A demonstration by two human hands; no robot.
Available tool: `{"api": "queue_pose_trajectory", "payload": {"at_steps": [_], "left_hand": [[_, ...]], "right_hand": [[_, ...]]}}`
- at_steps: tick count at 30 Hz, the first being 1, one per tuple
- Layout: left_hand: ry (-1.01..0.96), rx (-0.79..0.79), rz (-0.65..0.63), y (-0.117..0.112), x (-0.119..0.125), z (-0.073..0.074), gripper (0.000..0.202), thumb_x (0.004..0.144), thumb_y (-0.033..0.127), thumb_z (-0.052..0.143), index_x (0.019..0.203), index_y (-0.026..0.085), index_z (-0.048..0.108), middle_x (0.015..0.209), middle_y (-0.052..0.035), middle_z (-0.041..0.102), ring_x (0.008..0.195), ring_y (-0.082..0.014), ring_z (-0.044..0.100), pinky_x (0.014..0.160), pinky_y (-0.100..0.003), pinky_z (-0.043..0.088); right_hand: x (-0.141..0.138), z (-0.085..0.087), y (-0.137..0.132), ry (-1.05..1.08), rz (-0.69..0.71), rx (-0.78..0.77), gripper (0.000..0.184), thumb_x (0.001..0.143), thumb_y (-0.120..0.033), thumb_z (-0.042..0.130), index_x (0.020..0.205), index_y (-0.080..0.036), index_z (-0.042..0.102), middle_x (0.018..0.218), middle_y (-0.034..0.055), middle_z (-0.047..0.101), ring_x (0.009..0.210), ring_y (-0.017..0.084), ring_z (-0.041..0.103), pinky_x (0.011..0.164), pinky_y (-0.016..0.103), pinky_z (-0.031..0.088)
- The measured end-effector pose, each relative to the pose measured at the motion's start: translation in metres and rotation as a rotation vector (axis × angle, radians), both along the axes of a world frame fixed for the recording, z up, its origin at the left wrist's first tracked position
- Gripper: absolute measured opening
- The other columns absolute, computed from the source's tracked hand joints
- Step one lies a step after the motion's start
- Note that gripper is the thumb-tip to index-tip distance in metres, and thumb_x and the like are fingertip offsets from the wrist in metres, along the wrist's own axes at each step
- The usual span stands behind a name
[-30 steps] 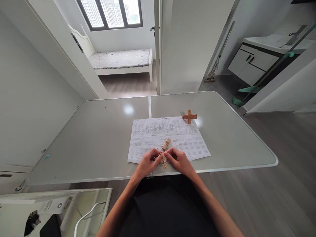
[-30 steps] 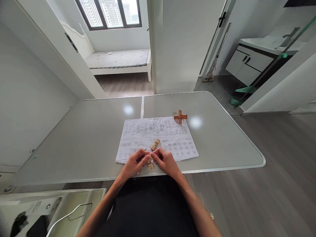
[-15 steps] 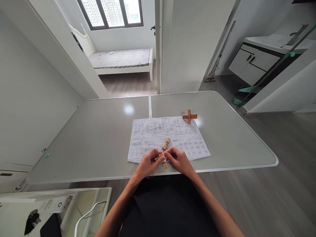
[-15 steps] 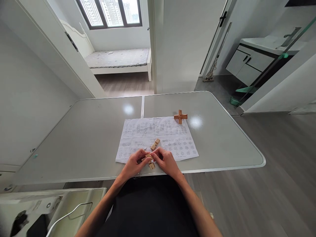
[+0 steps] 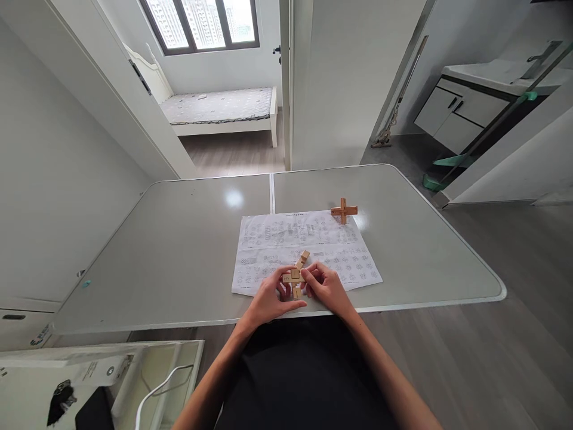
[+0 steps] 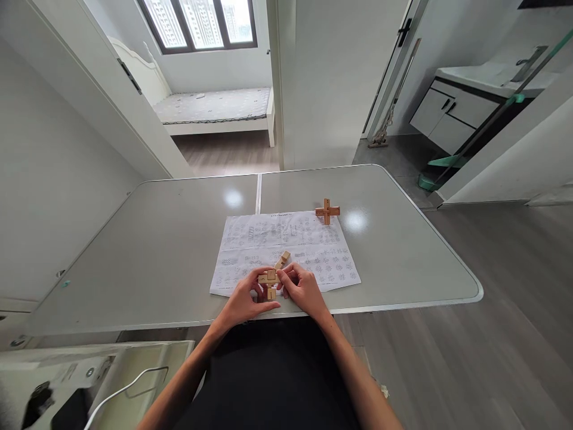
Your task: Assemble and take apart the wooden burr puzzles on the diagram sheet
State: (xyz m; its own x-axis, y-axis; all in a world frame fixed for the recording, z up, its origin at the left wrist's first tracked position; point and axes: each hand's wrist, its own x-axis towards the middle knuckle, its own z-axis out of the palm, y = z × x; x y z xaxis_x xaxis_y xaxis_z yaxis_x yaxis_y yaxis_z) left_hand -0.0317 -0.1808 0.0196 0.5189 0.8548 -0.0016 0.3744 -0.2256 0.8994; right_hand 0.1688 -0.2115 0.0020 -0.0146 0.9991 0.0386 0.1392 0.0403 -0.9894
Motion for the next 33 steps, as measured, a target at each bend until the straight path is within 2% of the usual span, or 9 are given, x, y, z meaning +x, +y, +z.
{"api": "queue_pose_trajectory", "payload": {"at_steps": [2, 5, 8, 10, 13, 18, 22, 26, 33], "left_hand": [[-0.015, -0.013, 0.02, 0.0, 0.0, 0.0, 0.067, 0.072, 0.042, 0.09, 0.129, 0.026, 0.06, 0.091, 0.0023, 0.068, 0.065, -0.0122, 0.062, 0.069, -0.027, 0.055], [-0.098, -0.074, 0.051, 0.001, 0.0, 0.0, 0.067, 0.074, 0.042, 0.089, 0.13, 0.025, 0.057, 0.091, 0.0021, 0.067, 0.065, -0.0116, 0.061, 0.064, -0.025, 0.054], [-0.167, -0.135, 0.079, 0.001, 0.0, 0.0, 0.07, 0.075, 0.042, 0.089, 0.133, 0.024, 0.054, 0.089, 0.0026, 0.067, 0.066, -0.0114, 0.062, 0.064, -0.024, 0.053], [-0.182, -0.151, 0.09, 0.001, 0.0, 0.0, 0.071, 0.075, 0.042, 0.09, 0.132, 0.023, 0.054, 0.09, 0.0021, 0.067, 0.066, -0.011, 0.061, 0.064, -0.024, 0.053], [-0.217, -0.172, 0.111, 0.001, 0.0, 0.002, 0.069, 0.075, 0.041, 0.09, 0.131, 0.022, 0.055, 0.094, 0.0002, 0.069, 0.068, -0.0106, 0.061, 0.067, -0.024, 0.054], [-0.265, -0.195, 0.132, 0.001, -0.001, 0.0, 0.066, 0.08, 0.041, 0.088, 0.133, 0.022, 0.054, 0.101, -0.0028, 0.071, 0.074, -0.0124, 0.063, 0.072, -0.026, 0.055], [-0.285, -0.193, 0.15, 0.001, -0.001, -0.003, 0.065, 0.08, 0.042, 0.087, 0.132, 0.022, 0.054, 0.107, -0.0051, 0.071, 0.075, -0.0125, 0.064, 0.071, -0.026, 0.055], [-0.288, -0.205, 0.16, 0.001, 0.0, -0.002, 0.067, 0.079, 0.042, 0.088, 0.132, 0.021, 0.054, 0.106, -0.0055, 0.073, 0.074, -0.0122, 0.063, 0.07, -0.026, 0.054], [-0.284, -0.203, 0.152, 0.001, 0.0, 0.0, 0.066, 0.08, 0.041, 0.088, 0.133, 0.021, 0.054, 0.11, -0.0076, 0.074, 0.073, -0.0114, 0.063, 0.07, -0.025, 0.055]], "right_hand": [[0.0, -0.001, 0.001, -0.005, 0.008, 0.006, 0.041, 0.102, -0.063, 0.054, 0.088, -0.025, 0.058, 0.071, 0.0021, 0.075, 0.05, 0.018, 0.063, 0.054, 0.031, 0.052], [0.0, -0.004, 0.002, -0.046, -0.055, 0.038, 0.037, 0.106, -0.059, 0.049, 0.102, -0.024, 0.06, 0.076, 0.0033, 0.073, 0.058, 0.019, 0.066, 0.059, 0.032, 0.055], [0.001, -0.006, 0.002, -0.128, -0.16, 0.102, 0.03, 0.105, -0.051, 0.054, 0.116, -0.024, 0.062, 0.103, 0.0093, 0.071, 0.085, 0.024, 0.069, 0.08, 0.038, 0.059], [-0.001, -0.008, 0.002, -0.188, -0.195, 0.144, 0.03, 0.102, -0.044, 0.06, 0.124, -0.025, 0.063, 0.122, 0.0124, 0.063, 0.105, 0.027, 0.065, 0.096, 0.043, 0.056], [-0.004, -0.012, 0.001, -0.254, -0.206, 0.18, 0.037, 0.098, -0.033, 0.063, 0.134, -0.027, 0.063, 0.132, 0.0134, 0.052, 0.124, 0.031, 0.056, 0.111, 0.05, 0.048], [-0.008, -0.019, 0.002, -0.52, -0.204, 0.259, 0.048, 0.097, -0.027, 0.063, 0.145, -0.029, 0.057, 0.138, 0.0151, 0.044, 0.129, 0.035, 0.051, 0.111, 0.054, 0.049], [-0.008, -0.021, 0.003, -0.629, -0.174, 0.296, 0.038, 0.097, -0.028, 0.065, 0.135, -0.026, 0.064, 0.14, 0.0162, 0.044, 0.13, 0.037, 0.051, 0.11, 0.058, 0.05], [-0.006, -0.02, 0.002, -0.565, -0.179, 0.291, 0.022, 0.098, -0.027, 0.065, 0.12, -0.024, 0.068, 0.142, 0.0164, 0.045, 0.138, 0.037, 0.049, 0.112, 0.056, 0.05], [-0.003, -0.018, 0.002, -0.463, -0.151, 0.254, 0.013, 0.096, -0.032, 0.07, 0.105, -0.024, 0.067, 0.155, 0.0144, 0.048, 0.145, 0.035, 0.048, 0.116, 0.055, 0.046]]}}
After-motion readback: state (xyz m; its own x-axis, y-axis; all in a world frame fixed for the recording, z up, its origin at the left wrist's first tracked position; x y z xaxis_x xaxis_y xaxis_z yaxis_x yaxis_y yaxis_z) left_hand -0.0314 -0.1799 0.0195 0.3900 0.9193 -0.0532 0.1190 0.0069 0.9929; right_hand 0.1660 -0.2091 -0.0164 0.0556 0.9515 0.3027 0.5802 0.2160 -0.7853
